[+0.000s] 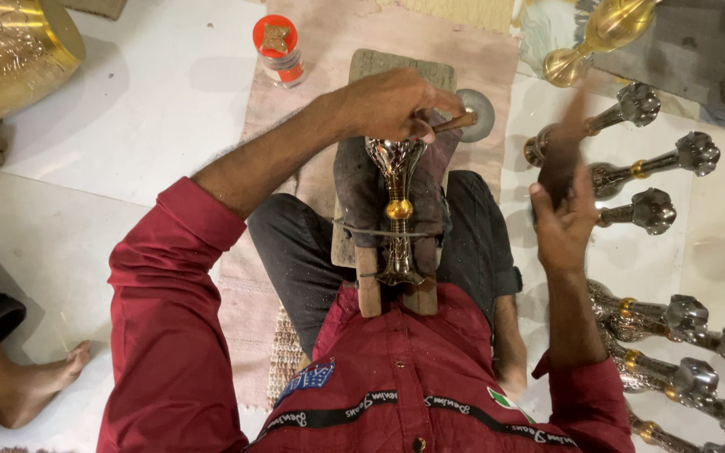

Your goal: The person sits on the floor with a brass vase clamped in a wooden fixture and repeatedly strikes its surface with a wooden mallet, rotating the vase between strikes to work the pattern around it. Finished brass vases and other metalware lie on the floor around the work area.

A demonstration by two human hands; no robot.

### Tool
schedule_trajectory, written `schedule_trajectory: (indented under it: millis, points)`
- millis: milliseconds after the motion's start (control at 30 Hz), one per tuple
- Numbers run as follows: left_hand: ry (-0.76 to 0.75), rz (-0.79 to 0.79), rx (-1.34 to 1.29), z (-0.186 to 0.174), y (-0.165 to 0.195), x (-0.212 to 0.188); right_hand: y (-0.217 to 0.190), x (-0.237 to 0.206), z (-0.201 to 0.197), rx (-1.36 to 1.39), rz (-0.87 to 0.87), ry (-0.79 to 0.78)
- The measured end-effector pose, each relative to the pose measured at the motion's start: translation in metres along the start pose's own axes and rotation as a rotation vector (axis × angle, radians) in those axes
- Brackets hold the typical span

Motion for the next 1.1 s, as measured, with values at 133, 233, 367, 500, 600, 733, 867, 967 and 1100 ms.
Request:
schedule_trajectory:
  millis: [133,233,367,500,600,733,867,967,1100]
  points:
    - [-0.090,-0.083,0.006,0.005,-0.007,0.002,-0.007,-0.001,0.001,-0.367,-0.118,-0.025]
    - [-0.102,-0.129,-0.008,0.004,-0.007,0.002,-0.004,-0.005,0.001,-0.356,-0.002,0.013]
    - [-0.074,-0.050,-0.007,0.000,0.001,0.003,-0.010,-0.006,0.007,-0.443,-0.080,0.005]
    - [-0.098,-0.078,-0.002,-0.001,0.002,0.004,-0.004,-0.005,0.001,0.078,0.049,0.048]
    - [-0.113,-0.107,0.010,-0.001,0.003,0.004,-0.018,-0.006,0.008,-0.585,-0.162,-0.048]
    - [-0.134,-0.121,-0.014,-0.002,0.004,0.005,-0.014,-0.007,0.004,-0.255,-0.019,0.062]
    - [-0.149,-0.149,0.012,0.000,0.001,0.007,-0.014,-0.007,0.008,-0.457,-0.038,0.029]
    - [-0.150,-0.158,-0.021,0.002,0.000,0.007,-0.012,-0.008,0.005,-0.219,-0.032,0.053]
    - [-0.158,-0.142,-0.012,0.003,0.000,0.008,-0.016,-0.012,0.014,-0.889,-0.122,-0.050]
Point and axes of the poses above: each hand's wrist, its own x-axis towards the middle knuckle, its own z-axis out of the palm, y = z × x, the point moved 6 cm from there along x, towards the middle knuckle, and after that the axes turned 5 degrees about -x, right-handed, at the moved point
